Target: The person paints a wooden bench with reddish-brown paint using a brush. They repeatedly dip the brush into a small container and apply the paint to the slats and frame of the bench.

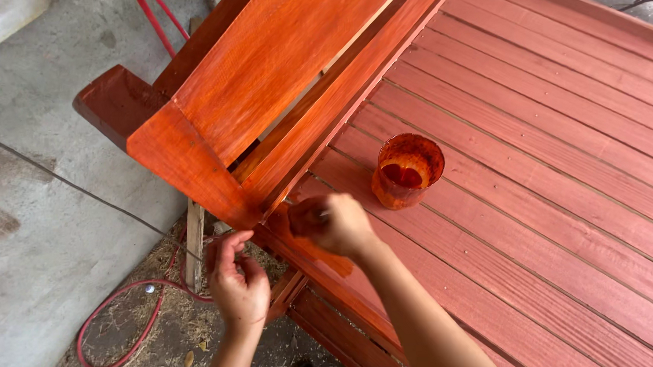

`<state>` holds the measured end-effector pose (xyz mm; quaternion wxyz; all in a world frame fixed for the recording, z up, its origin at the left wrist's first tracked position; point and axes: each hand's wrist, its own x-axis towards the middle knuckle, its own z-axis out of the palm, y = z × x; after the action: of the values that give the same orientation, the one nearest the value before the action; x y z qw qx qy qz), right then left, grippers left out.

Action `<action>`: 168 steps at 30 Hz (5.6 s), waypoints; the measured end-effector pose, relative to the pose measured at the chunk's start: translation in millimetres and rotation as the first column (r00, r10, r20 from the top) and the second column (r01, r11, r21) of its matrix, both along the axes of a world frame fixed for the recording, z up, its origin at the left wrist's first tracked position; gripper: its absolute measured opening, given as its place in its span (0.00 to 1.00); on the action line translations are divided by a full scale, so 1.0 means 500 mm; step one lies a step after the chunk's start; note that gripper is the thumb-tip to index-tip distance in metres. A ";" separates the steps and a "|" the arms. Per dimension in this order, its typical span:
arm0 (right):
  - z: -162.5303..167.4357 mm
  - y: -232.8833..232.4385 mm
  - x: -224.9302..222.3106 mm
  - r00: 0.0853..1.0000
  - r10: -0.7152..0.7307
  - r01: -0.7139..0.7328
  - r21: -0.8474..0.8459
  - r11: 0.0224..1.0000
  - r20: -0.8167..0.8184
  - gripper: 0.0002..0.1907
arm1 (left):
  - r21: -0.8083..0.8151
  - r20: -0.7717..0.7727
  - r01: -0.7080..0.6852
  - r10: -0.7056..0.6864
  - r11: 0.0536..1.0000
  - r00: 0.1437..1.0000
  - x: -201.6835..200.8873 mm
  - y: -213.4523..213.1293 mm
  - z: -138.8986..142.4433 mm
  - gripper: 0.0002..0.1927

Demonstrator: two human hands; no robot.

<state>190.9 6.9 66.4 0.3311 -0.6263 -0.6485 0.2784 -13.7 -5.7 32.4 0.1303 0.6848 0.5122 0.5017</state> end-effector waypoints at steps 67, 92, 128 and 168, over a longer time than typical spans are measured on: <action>-0.110 -0.939 0.310 0.580 -0.744 0.794 -0.434 0.425 0.333 0.23 | -0.261 0.055 0.582 -0.590 0.770 0.805 0.168 -0.062 -0.044 0.21; -0.082 -0.258 0.001 0.732 -0.660 0.661 -0.062 0.748 -0.168 0.17 | -0.227 0.101 0.521 -0.512 0.823 0.853 0.070 -0.027 0.011 0.21; -0.046 -0.459 0.085 0.711 -0.643 0.684 -0.068 0.726 0.286 0.13 | -0.206 0.107 0.513 -0.502 0.833 0.858 0.163 -0.046 -0.007 0.21; -0.053 -0.322 0.091 0.957 -0.278 0.264 0.150 0.953 0.080 0.16 | -0.310 0.221 0.571 -0.526 0.760 0.821 0.098 0.125 -0.021 0.23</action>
<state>236.3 -153.9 40.1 0.3758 -0.6983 -0.5897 0.1533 35.2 56.8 21.8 0.4263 0.7369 0.3635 0.3784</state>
